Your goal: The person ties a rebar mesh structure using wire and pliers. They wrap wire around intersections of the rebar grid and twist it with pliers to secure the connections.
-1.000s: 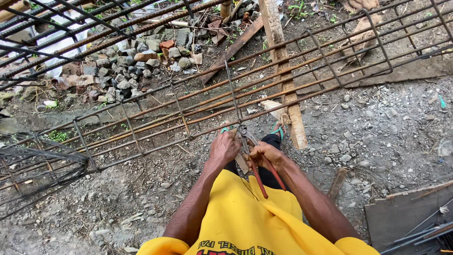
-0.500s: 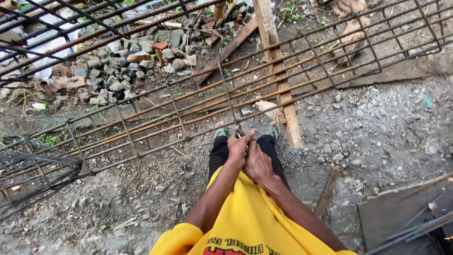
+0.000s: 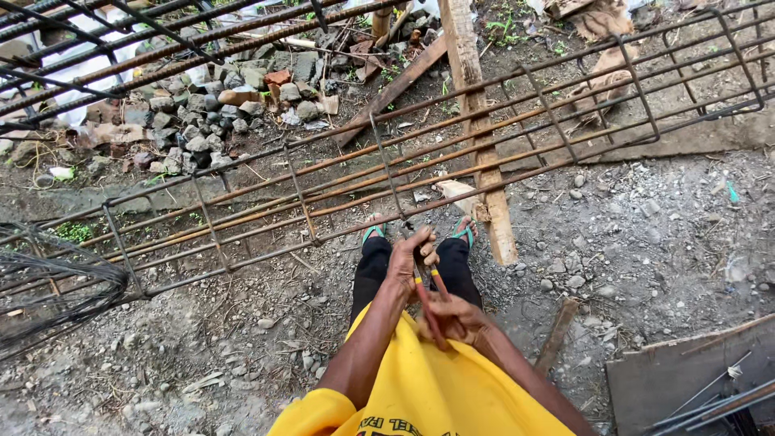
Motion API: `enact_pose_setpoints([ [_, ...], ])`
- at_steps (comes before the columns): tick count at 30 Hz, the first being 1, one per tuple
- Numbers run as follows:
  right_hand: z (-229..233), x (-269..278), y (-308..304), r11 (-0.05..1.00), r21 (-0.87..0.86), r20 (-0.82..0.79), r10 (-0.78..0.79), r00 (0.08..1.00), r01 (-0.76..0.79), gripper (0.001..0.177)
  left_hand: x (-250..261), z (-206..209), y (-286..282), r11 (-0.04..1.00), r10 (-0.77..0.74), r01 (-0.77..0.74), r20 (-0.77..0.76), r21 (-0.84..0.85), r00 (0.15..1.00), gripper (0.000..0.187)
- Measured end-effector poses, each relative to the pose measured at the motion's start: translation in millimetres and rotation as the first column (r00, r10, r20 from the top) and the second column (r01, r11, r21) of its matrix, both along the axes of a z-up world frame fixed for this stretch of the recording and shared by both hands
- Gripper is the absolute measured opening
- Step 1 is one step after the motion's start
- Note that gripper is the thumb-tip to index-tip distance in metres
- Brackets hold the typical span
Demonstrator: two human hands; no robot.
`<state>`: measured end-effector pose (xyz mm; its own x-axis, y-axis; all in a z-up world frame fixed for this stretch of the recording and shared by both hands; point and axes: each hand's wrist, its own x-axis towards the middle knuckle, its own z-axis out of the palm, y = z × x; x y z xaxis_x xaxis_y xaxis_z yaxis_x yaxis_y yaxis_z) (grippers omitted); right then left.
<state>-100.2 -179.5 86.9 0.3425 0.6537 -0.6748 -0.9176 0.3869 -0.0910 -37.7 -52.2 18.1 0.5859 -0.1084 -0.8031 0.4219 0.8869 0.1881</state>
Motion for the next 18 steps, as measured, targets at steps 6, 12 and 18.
enact_pose_setpoints([
  [6,-33,-4,-21,0.783,-0.566,0.254,0.463,0.849,-0.257,0.021,-5,17,0,0.927,-0.23,0.234,-0.047,0.292,0.972,0.041],
  [12,-23,-22,11,0.09,-0.989,0.002,0.795,0.607,-0.114,0.032,-8,-21,-46,0.751,-0.12,0.322,-0.36,0.577,0.925,0.045],
  [18,-41,-15,-17,0.258,-0.925,0.085,0.856,0.51,-0.278,0.061,-3,22,-20,0.913,-0.167,0.266,-0.312,0.309,0.935,0.038],
])
